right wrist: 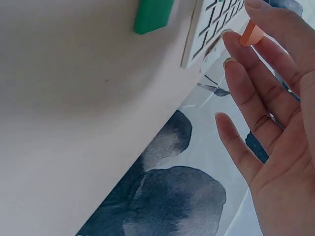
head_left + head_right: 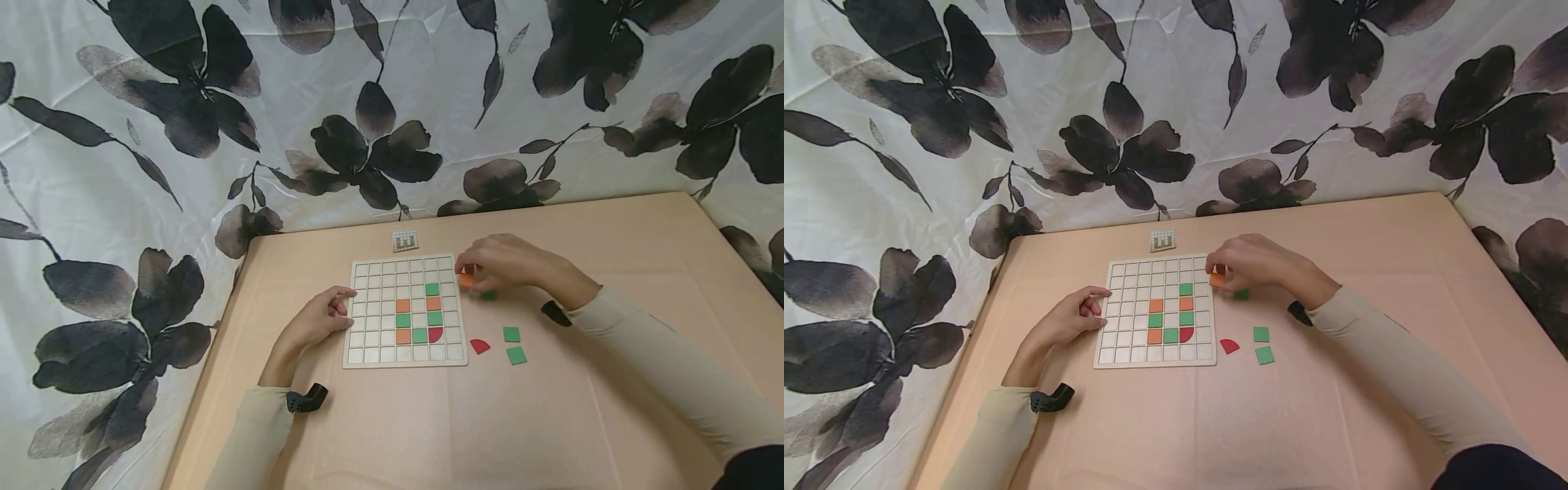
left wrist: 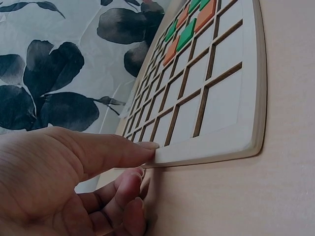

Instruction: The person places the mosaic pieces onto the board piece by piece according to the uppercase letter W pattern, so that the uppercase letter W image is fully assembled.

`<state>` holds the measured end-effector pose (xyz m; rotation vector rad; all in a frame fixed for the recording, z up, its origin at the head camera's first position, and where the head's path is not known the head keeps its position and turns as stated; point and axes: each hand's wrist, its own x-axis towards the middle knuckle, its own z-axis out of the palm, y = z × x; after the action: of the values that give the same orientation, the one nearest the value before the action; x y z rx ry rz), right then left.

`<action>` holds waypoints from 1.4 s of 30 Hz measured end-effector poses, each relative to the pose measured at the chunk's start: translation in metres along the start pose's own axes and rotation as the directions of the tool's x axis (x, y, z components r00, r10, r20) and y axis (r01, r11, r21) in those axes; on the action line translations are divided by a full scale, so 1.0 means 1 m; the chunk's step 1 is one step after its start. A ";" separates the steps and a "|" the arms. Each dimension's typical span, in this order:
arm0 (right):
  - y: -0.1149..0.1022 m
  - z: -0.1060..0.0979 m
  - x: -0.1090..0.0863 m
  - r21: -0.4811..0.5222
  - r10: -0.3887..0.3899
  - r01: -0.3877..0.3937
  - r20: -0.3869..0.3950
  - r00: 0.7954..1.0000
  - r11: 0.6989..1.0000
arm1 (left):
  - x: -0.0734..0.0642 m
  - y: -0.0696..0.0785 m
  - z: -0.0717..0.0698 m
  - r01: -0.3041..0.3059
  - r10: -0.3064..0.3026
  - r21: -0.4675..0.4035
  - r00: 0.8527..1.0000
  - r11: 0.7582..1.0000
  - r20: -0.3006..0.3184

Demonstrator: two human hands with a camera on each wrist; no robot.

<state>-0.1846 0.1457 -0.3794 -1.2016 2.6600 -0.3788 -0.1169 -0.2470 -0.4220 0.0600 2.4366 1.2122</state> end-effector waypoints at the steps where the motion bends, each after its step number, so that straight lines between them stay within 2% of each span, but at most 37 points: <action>1: -0.001 0.000 0.001 0.001 -0.007 0.007 -0.005 1.000 1.000 | 0.000 0.000 0.000 -0.001 0.001 0.002 1.000 1.000 0.000; 7: -0.007 -0.003 0.007 0.008 -0.049 0.050 -0.021 0.999 0.999 | 0.000 -0.001 0.000 -0.001 0.001 -0.003 1.000 1.000 -0.003; 20: -0.026 0.000 0.023 0.007 -0.082 0.082 -0.024 0.996 0.997 | -0.003 -0.001 -0.001 0.006 -0.006 0.000 1.000 1.000 -0.002; 27: -0.037 0.003 0.032 0.005 -0.094 0.094 -0.001 0.996 0.996 | -0.004 -0.001 -0.003 0.001 -0.001 0.012 1.000 1.000 0.005; 32: -0.041 0.004 0.038 -0.006 -0.134 0.134 0.003 0.991 0.991 | -0.004 -0.001 -0.003 -0.001 0.001 0.006 1.000 1.000 0.004; 42: -0.051 0.008 0.052 0.026 -0.159 0.159 0.009 0.987 0.987 | -0.004 -0.002 -0.003 -0.007 0.007 0.001 1.000 1.000 0.012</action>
<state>-0.1803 0.0729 -0.3752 -1.4080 2.5495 -0.4283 -0.1145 -0.2516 -0.4210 0.0759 2.4292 1.2102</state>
